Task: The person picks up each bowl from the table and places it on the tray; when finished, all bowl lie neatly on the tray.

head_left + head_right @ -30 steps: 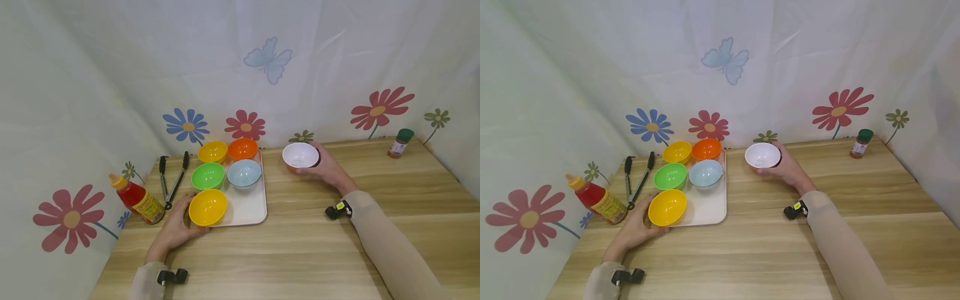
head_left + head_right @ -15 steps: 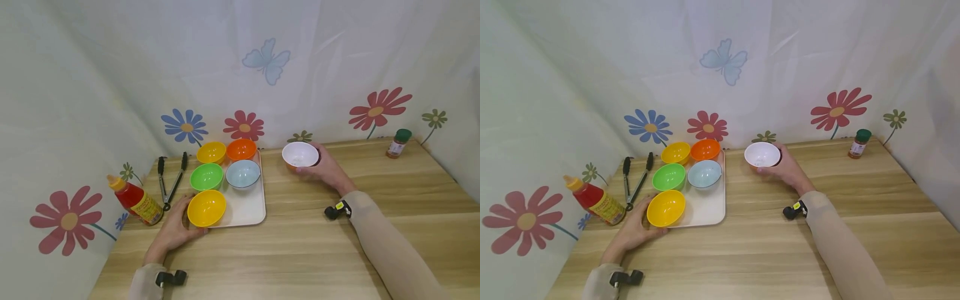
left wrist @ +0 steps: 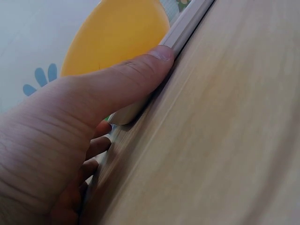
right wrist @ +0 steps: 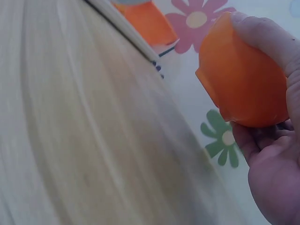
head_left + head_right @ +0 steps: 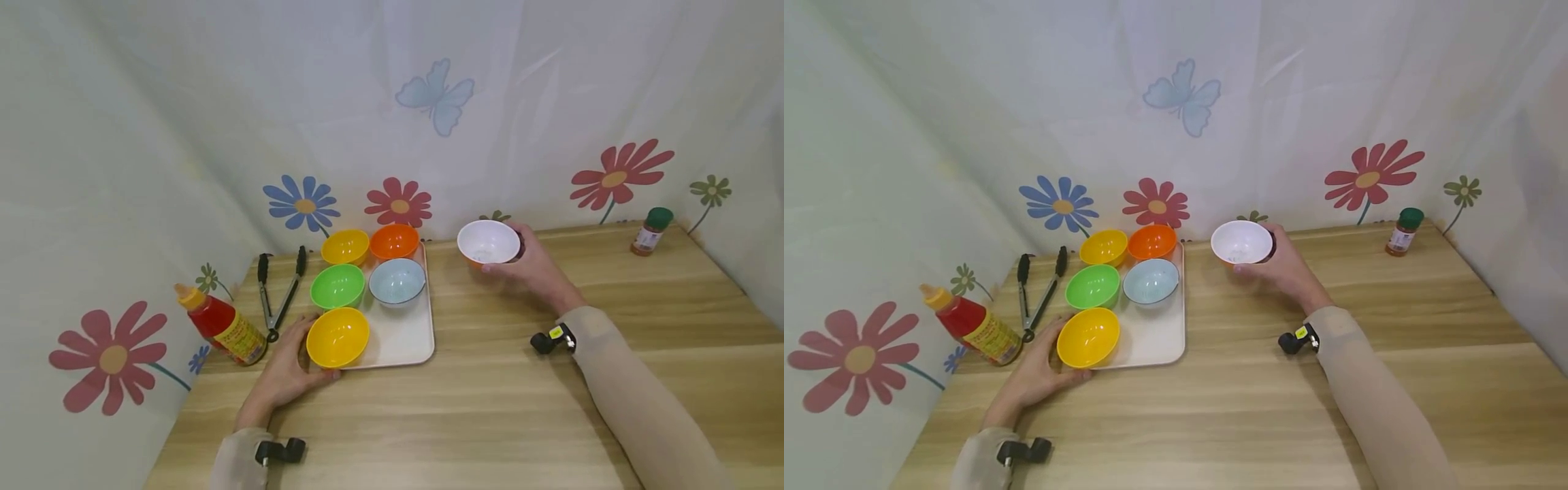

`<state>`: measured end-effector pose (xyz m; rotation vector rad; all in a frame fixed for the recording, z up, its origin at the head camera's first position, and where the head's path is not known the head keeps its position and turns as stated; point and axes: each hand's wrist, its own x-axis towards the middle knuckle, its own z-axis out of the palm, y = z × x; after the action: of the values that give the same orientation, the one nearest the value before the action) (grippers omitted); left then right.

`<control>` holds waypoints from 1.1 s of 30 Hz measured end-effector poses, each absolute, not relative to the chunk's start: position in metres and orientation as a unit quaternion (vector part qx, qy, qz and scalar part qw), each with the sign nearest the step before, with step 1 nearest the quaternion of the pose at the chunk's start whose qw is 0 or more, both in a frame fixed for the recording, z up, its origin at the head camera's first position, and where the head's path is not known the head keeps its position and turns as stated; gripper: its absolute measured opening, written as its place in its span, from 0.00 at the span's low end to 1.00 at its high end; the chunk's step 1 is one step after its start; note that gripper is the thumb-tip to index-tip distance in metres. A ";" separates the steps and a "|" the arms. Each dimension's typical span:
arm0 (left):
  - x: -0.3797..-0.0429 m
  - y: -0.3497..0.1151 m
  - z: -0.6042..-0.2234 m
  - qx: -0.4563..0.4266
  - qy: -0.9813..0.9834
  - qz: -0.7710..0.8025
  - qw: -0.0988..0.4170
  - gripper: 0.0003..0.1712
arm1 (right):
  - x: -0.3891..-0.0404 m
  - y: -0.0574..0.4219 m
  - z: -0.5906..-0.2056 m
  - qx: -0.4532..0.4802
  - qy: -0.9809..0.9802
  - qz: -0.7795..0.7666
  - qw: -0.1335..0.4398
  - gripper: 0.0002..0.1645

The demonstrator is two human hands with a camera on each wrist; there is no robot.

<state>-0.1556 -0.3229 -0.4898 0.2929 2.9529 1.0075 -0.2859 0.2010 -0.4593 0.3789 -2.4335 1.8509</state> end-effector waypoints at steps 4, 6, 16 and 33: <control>-0.158 -0.321 -0.490 0.098 0.942 0.322 0.001 0.69 | -0.282 0.199 -0.447 0.135 -0.784 0.606 0.032 0.65; -0.157 -0.321 -0.491 0.098 0.941 0.324 0.003 0.69 | -0.280 0.197 -0.442 0.143 -0.783 0.604 0.034 0.65; -0.155 -0.322 -0.490 0.094 0.942 0.321 0.001 0.69 | -0.268 0.177 -0.414 0.181 -0.772 0.608 0.033 0.65; -0.156 -0.323 -0.489 0.092 0.942 0.321 0.008 0.71 | -0.240 0.135 -0.405 0.249 -0.749 0.615 -0.001 0.65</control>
<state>-0.1562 -0.3225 -0.4893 0.2871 2.9452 1.0039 -0.2398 0.1351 -0.4047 0.7818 -2.3532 1.9321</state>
